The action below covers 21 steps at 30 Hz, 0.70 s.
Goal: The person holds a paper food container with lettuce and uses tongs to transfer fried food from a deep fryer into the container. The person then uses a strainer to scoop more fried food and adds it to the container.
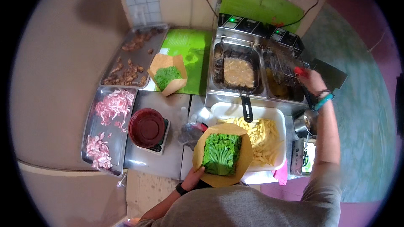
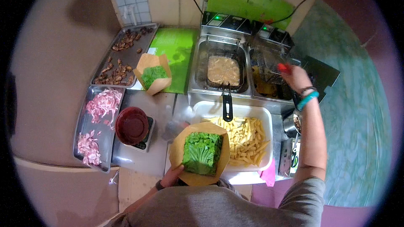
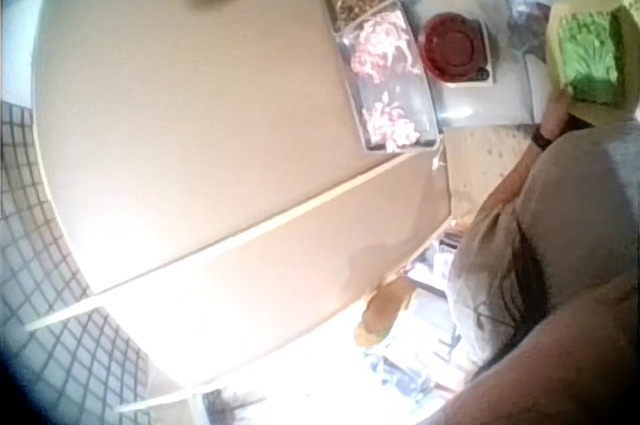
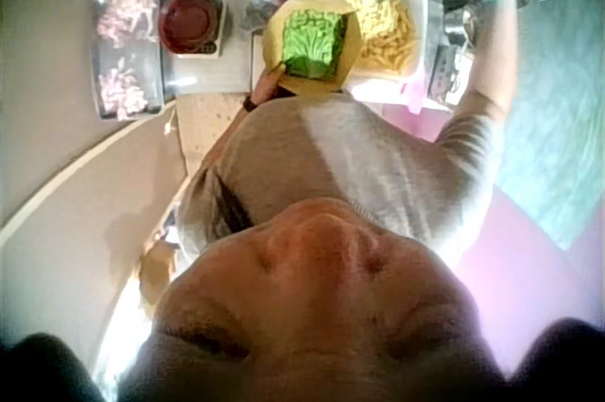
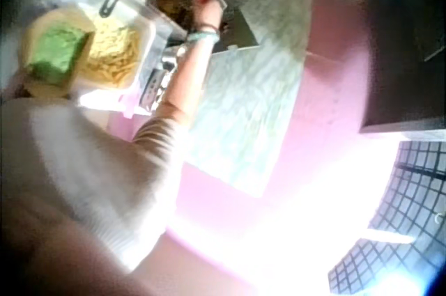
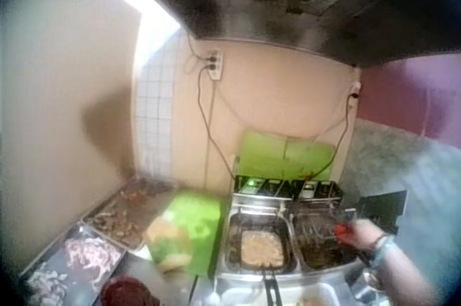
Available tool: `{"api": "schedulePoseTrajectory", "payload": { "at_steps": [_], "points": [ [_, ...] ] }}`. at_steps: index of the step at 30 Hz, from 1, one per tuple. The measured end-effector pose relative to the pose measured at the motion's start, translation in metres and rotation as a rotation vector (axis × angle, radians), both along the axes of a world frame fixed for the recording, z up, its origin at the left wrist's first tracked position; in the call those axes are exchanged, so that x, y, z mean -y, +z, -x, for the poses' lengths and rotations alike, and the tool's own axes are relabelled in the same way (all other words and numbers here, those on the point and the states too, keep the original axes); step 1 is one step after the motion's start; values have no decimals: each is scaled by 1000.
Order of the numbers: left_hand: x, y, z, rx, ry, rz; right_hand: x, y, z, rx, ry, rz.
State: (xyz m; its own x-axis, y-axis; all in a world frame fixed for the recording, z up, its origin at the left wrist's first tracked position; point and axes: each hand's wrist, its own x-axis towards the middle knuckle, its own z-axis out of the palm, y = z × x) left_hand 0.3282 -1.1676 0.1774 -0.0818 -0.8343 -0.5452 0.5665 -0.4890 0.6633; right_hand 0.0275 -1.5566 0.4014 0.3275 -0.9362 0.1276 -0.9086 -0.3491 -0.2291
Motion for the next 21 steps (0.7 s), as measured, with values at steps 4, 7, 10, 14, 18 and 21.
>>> {"api": "schedulePoseTrajectory", "payload": {
  "at_steps": [4, 7, 10, 14, 18, 21],
  "points": [
    [1, -12, -5, 8, -19, 66, 25, -65, -66, -200, -7, -291],
    [1, -15, -6, 50, -21, 67, 41, -120, -110, -244, 21, -306],
    [2, -22, -6, 12, -27, 82, 36, -155, -124, -203, -64, -241],
    [-1, -23, -6, -54, 8, 115, 42, -146, -105, -224, 157, -334],
    [-1, -20, -5, -69, 12, 94, 38, -67, -64, -209, 256, -390],
    [0, -16, -4, -63, 16, 95, 42, -26, -40, -201, 280, -411]
  ]
}}
